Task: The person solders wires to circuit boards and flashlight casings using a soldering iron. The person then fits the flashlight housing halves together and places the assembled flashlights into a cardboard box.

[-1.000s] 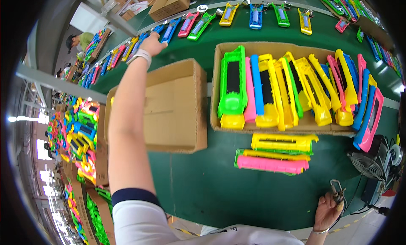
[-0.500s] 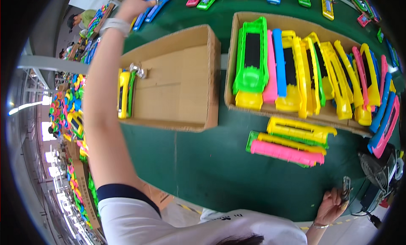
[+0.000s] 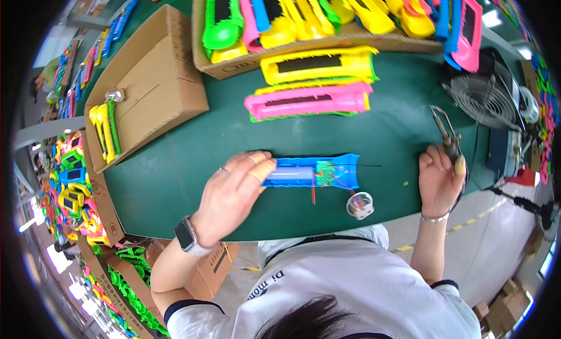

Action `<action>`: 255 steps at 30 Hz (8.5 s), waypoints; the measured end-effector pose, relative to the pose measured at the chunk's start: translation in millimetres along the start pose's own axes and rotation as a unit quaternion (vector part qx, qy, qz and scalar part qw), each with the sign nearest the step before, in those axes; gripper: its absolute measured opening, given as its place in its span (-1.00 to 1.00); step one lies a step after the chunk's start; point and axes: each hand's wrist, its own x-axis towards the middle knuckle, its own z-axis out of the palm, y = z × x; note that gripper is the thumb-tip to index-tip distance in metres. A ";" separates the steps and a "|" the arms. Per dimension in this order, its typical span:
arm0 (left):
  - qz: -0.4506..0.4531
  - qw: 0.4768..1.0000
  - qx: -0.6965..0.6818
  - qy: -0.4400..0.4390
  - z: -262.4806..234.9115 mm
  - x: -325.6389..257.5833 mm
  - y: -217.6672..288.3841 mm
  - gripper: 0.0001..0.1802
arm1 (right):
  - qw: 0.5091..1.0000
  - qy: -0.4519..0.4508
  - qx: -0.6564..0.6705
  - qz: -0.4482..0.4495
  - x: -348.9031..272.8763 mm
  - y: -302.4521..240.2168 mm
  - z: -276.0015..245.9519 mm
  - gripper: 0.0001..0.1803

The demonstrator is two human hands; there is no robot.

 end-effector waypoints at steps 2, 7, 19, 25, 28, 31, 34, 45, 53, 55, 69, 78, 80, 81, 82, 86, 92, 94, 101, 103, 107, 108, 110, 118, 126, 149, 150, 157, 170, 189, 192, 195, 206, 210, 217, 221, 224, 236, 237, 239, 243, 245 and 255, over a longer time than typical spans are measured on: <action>0.012 0.999 -0.016 -0.043 -13.4 11.9 1.8 -0.46 | 1.000 0.004 -0.005 -0.015 -1.5 -2.2 -3.9 -0.62; 0.059 0.998 -0.026 0.002 -47.1 54.5 -4.5 -0.48 | 1.000 0.006 -0.016 -0.013 -4.6 -7.3 -10.1 -0.71; 0.093 0.991 -0.011 0.091 3.2 76.7 13.4 -0.85 | 1.000 0.001 0.010 -0.014 -24.0 -14.9 -0.4 -0.60; 0.081 0.986 -0.053 0.136 19.0 64.3 52.0 -0.73 | 1.000 -0.014 -0.006 0.004 -20.6 -4.9 13.5 -0.60; 0.067 0.989 -0.088 0.099 34.2 65.5 65.4 -0.73 | 1.000 -0.019 -0.005 0.018 -18.4 0.2 20.3 -0.60; 0.018 0.991 -0.104 0.087 46.8 60.1 64.4 -0.81 | 0.999 -0.030 -0.020 0.025 -18.9 5.0 26.0 -0.61; -0.064 0.933 -0.319 0.153 47.2 53.5 64.8 -0.89 | 0.999 -0.030 -0.030 0.028 -22.1 6.3 28.4 -0.61; -0.132 0.890 -0.368 0.234 35.7 45.1 55.8 -0.79 | 0.982 -0.017 -0.188 0.004 -24.4 9.9 38.2 -0.68; -0.226 0.716 -0.622 0.221 20.6 46.2 56.2 -0.68 | 0.978 0.007 -0.205 0.021 -26.6 15.9 43.3 -0.70; -0.232 0.683 -0.647 0.247 23.4 43.5 53.1 -0.71 | 0.967 0.016 -0.255 0.021 -26.8 21.7 45.7 -0.66; 0.106 0.994 0.027 0.021 -3.9 62.7 11.5 -0.88 | 0.899 0.036 -0.419 0.120 -12.0 28.6 63.6 -0.61; 0.087 0.988 0.098 -0.080 -5.9 76.0 18.6 -0.95 | 0.853 0.031 -0.502 0.138 -6.1 36.1 71.5 -0.73; 0.092 0.988 0.108 -0.066 -4.2 77.1 18.2 -0.95 | 0.839 0.017 -0.524 0.148 -5.5 36.4 69.6 -0.73; 0.091 0.988 0.107 -0.066 -4.2 77.3 18.5 -0.95 | 0.838 0.017 -0.524 0.149 -5.7 36.6 70.4 -0.73; 0.091 0.987 0.111 -0.069 -4.7 78.0 18.8 -0.95 | 0.837 0.020 -0.524 0.158 -6.1 37.3 71.8 -0.74; 0.087 0.986 0.117 -0.077 -4.9 78.4 19.2 -0.96 | 0.840 0.016 -0.523 0.144 -8.5 43.5 72.9 -0.75; 0.085 0.987 0.114 -0.077 -4.8 78.3 19.4 -0.95 | 0.831 0.009 -0.539 0.137 -9.6 45.2 72.2 -0.74; 0.085 0.987 0.114 -0.077 -5.0 78.1 19.6 -0.95 | 0.830 0.008 -0.541 0.138 -9.7 45.9 71.9 -0.75; 0.089 0.986 0.117 -0.078 -4.9 78.8 20.9 -0.96 | 0.827 0.013 -0.543 0.149 -7.6 44.1 73.0 -0.75; 0.086 0.986 0.119 -0.079 -5.2 78.4 20.4 -0.96 | 0.834 0.015 -0.532 0.145 -7.2 43.3 74.1 -0.74; 0.087 0.985 0.124 -0.079 -4.8 78.9 19.7 -0.97 | 0.865 0.036 -0.484 0.127 -10.3 28.2 71.5 -0.73; 0.087 0.985 0.124 -0.079 -4.2 79.1 19.5 -0.97 | 0.865 0.036 -0.484 0.127 -12.0 23.7 68.7 -0.73; 0.084 0.985 0.121 -0.084 -4.6 79.4 20.1 -0.97 | 0.897 0.068 -0.433 0.060 -17.0 15.1 62.0 -0.68; 0.079 0.985 0.123 -0.089 -5.6 79.8 21.2 -0.98 | 0.940 0.059 -0.335 -0.019 -24.5 1.5 32.1 -0.69; 0.074 0.981 0.149 -0.097 -7.3 79.8 23.9 -0.98 | 0.949 0.036 -0.314 -0.019 -21.1 4.7 33.5 -0.66; -0.088 0.970 -0.022 0.227 47.8 51.5 61.6 -0.87 | 0.989 0.062 -0.132 -0.015 -11.0 75.6 59.4 -0.70; -0.088 0.970 -0.021 0.227 43.6 53.0 59.6 -0.87 | 0.990 0.058 -0.130 -0.020 -11.6 76.3 59.3 -0.70; -0.096 0.993 -0.035 0.054 19.0 58.8 46.8 -0.88 | 0.959 0.025 -0.280 0.013 -16.1 26.9 47.4 -0.67; -0.077 0.996 -0.008 -0.032 9.2 70.3 43.8 -0.88 | 0.868 0.010 -0.487 0.097 -14.4 22.6 49.2 -0.71; -0.064 0.998 -0.014 -0.026 9.5 69.9 43.1 -0.89 | 0.851 0.011 -0.511 0.124 -12.4 28.0 48.9 -0.76; -0.062 0.998 -0.015 -0.022 10.0 69.4 43.0 -0.89 | 0.850 0.030 -0.509 0.129 -14.3 30.6 52.1 -0.77; -0.065 0.998 -0.007 -0.023 9.7 68.8 43.2 -0.89 | 0.853 0.044 -0.502 0.138 -15.1 29.1 54.7 -0.74; -0.067 0.998 -0.004 -0.017 12.1 69.3 43.6 -0.90 | 0.928 0.056 -0.365 0.041 -23.5 19.3 44.5 -0.66; -0.072 0.997 0.001 -0.018 11.6 69.1 44.3 -0.90 | 0.929 0.031 -0.367 0.037 -22.4 18.0 39.4 -0.66; -0.068 0.998 0.003 -0.015 11.7 69.3 44.0 -0.91 | 0.943 0.003 -0.329 0.042 -21.1 15.9 34.2 -0.68; -0.066 0.998 0.008 -0.018 10.4 68.3 43.3 -0.91 | 0.940 0.003 -0.338 0.041 -19.9 16.7 33.2 -0.68; -0.057 0.998 0.015 -0.007 12.5 66.2 44.0 -0.91 | 0.943 0.001 -0.331 0.039 -20.2 17.7 34.0 -0.69; 0.089 0.991 -0.007 0.101 19.0 -9.6 -23.2 -0.50 | 0.948 0.013 -0.309 0.073 -39.3 13.6 32.4 -0.57; 0.085 0.987 0.024 0.131 26.1 -11.5 -22.0 -0.49 | 0.948 0.012 -0.306 0.082 -41.4 13.4 31.2 -0.57; 0.063 0.982 0.068 0.166 33.5 -7.9 -8.4 -0.50 | 0.946 0.027 -0.312 0.080 -45.8 14.9 31.3 -0.57; 0.035 0.978 0.063 0.198 44.6 2.3 17.5 -0.52 | 0.948 0.050 -0.305 0.080 -53.0 16.4 29.9 -0.57; 0.091 0.958 0.092 0.256 42.3 4.7 22.5 -0.56 | 0.946 0.065 -0.308 0.079 -55.9 18.2 35.4 -0.57; 0.071 0.953 -0.150 0.252 62.5 24.0 40.9 -0.70 | 0.944 0.078 -0.310 0.078 -67.8 24.0 38.3 -0.57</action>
